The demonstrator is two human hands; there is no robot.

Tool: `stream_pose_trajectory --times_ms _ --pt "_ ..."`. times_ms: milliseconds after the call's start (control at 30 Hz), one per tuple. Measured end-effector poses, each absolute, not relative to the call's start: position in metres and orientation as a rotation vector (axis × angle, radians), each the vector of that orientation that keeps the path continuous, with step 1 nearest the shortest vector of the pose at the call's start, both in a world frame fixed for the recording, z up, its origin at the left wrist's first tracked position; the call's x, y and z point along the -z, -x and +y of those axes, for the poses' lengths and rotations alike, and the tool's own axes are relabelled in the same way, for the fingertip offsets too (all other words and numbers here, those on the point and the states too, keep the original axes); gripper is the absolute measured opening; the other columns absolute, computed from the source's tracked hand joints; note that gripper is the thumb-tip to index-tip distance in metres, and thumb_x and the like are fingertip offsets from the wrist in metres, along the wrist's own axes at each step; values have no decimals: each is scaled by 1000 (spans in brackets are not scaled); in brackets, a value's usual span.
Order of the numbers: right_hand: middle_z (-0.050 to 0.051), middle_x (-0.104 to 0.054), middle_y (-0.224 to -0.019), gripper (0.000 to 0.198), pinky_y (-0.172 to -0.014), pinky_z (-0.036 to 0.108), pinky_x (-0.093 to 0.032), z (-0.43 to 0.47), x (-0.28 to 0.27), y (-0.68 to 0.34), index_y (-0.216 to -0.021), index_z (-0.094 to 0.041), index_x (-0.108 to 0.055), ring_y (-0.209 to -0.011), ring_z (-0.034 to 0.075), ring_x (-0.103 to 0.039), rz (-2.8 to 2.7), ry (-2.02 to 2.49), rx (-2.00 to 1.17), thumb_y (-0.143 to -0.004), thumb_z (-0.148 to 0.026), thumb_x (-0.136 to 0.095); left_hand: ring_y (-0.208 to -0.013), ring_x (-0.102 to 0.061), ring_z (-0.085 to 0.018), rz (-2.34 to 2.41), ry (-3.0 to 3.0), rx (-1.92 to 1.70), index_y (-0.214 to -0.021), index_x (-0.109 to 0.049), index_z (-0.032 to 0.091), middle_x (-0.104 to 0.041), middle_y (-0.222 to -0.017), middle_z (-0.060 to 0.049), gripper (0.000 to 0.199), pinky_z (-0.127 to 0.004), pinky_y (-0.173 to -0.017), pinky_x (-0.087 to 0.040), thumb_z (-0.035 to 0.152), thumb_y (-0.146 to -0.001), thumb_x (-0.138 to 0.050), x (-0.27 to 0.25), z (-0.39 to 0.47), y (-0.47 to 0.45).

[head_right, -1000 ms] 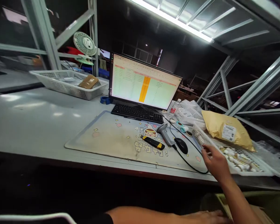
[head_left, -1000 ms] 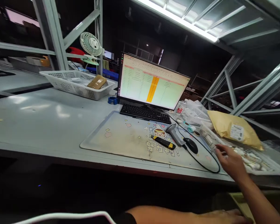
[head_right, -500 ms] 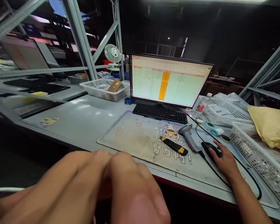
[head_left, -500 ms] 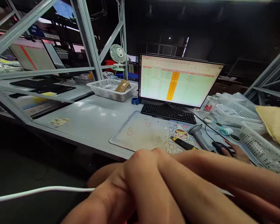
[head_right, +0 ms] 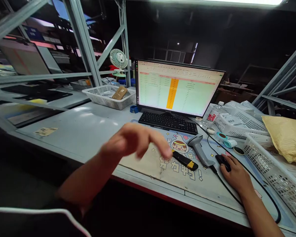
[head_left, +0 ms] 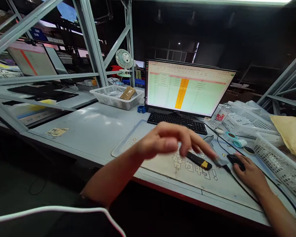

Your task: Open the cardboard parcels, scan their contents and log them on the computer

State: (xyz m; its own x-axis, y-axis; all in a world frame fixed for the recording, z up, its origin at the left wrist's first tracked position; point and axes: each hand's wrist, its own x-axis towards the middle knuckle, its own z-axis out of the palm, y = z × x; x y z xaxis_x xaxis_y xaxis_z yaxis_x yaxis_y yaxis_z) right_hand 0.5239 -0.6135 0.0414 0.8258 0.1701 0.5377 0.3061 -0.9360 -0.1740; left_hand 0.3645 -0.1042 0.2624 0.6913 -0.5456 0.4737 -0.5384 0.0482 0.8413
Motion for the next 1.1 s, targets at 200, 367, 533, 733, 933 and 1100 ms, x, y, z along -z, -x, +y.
stream_pose_trajectory --times_ms 200,367,533,733,933,1100 --pt "16 -63 -145 62 -116 52 -52 -616 -26 -532 -145 -20 -64 -130 36 -65 -457 2751 843 -100 -59 -46 -97 -72 -23 -246 -2337 -533 -97 -68 20 -77 -102 -8 31 -40 -94 -59 46 -99 -52 -199 -44 -514" --pt "12 -64 -143 59 -101 52 -60 -621 -21 -533 -140 -27 -70 -120 36 -70 -363 2784 864 -99 -61 -45 -128 -63 -35 -35 -2498 -633 -115 -67 17 -71 -129 -17 29 -53 -115 -49 33 -90 -64 -139 10 -579" --pt "7 -66 -141 57 -82 44 -64 -634 -18 -532 -141 -34 -70 -116 32 -72 -306 2826 773 -98 -65 -50 -150 -45 -40 8 -2541 -670 -140 -60 17 -52 -159 -19 50 -62 -125 -39 42 -96 -60 -94 30 -606" --pt "5 -65 -144 53 -81 39 -64 -632 -24 -522 -140 -35 -71 -118 29 -72 -331 2847 735 -97 -63 -55 -150 -46 -37 -76 -2672 -630 -145 -59 20 -51 -162 -15 56 -55 -126 -42 53 -100 -54 -69 44 -623" --pt "7 -66 -143 52 -91 43 -63 -615 -31 -513 -134 -31 -73 -118 30 -72 -343 2805 815 -99 -61 -50 -150 -46 -36 -59 -2693 -602 -146 -58 18 -49 -164 -16 58 -54 -125 -44 54 -102 -50 -68 45 -625" --pt "7 -67 -141 53 -86 44 -64 -614 -34 -513 -134 -33 -72 -116 33 -73 -297 2807 768 -95 -63 -53 -148 -50 -37 -16 -2672 -556 -149 -54 18 -45 -167 -16 61 -51 -124 -44 56 -101 -50 -69 41 -622"
